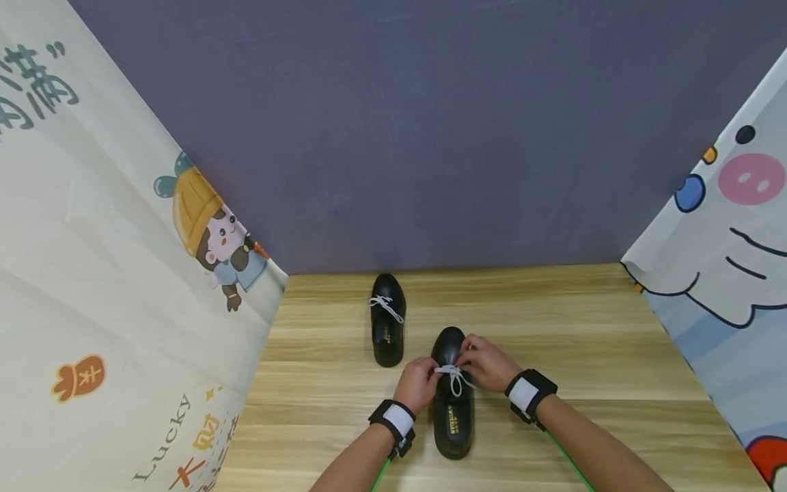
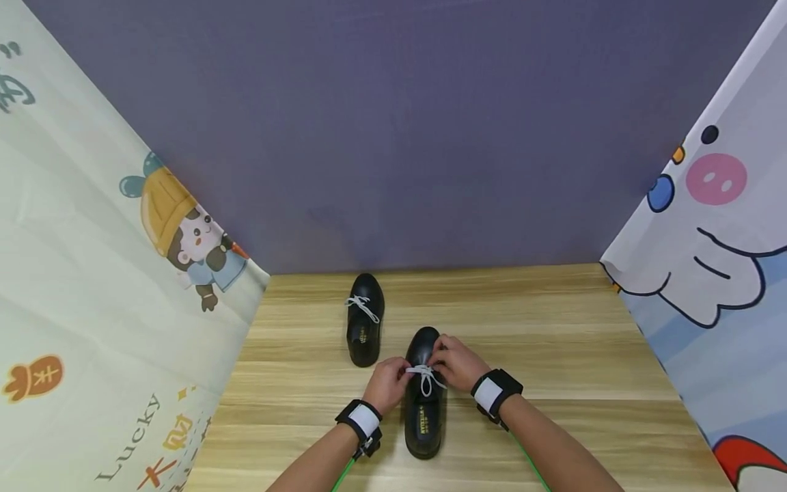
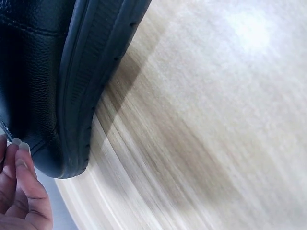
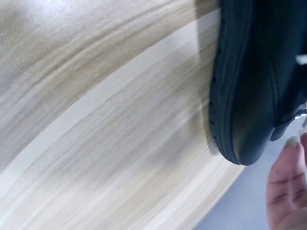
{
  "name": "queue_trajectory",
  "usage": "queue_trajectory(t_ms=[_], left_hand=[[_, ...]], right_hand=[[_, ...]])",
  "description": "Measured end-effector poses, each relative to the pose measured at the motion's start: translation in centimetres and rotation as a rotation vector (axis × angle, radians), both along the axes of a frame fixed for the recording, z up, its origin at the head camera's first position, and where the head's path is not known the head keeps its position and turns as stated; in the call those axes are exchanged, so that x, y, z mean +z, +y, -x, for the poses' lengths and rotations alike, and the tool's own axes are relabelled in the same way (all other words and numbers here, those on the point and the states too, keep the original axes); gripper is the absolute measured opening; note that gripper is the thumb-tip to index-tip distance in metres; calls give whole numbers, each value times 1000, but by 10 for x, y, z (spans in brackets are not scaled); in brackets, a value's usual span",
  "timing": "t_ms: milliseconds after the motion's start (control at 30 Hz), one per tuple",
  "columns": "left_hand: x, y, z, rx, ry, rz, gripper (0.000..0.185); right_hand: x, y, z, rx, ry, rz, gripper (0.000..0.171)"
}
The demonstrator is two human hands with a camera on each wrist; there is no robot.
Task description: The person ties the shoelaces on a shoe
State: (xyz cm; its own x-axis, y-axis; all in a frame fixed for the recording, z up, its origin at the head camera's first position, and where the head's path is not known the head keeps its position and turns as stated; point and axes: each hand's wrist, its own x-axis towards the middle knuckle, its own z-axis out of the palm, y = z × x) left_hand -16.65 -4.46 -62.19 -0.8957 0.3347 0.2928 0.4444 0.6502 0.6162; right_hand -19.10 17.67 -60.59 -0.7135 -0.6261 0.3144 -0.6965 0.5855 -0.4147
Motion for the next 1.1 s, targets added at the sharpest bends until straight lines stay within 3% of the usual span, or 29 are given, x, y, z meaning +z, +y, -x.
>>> queue_trajectory(t_ms=[100,300,500,733,900,967,1100], left_hand=[[-1,1,-2,8,4,1,6],[-2,5,-8,14,-57,7,5],[3,7,-7,13,-38,7,6],[4,6,-6,16,-14,9,8],[4,7,-5,11,-36,14,7],[5,7,-4,13,-32,14,6],[6,4,-2,21,-29,14,7]], right_hand=[[0,-1,-1,-11,-8,11,16],[-1,-2,-5,-62,-57,37,16],[7,1,1,-97,-139,41,15],[7,5,10,-172,-119,16,11],[9,2,8,-218,-57,43,20],[13,-1,4,-212,-32,75,22],[20,-11,-9,-112,-8,125,16]])
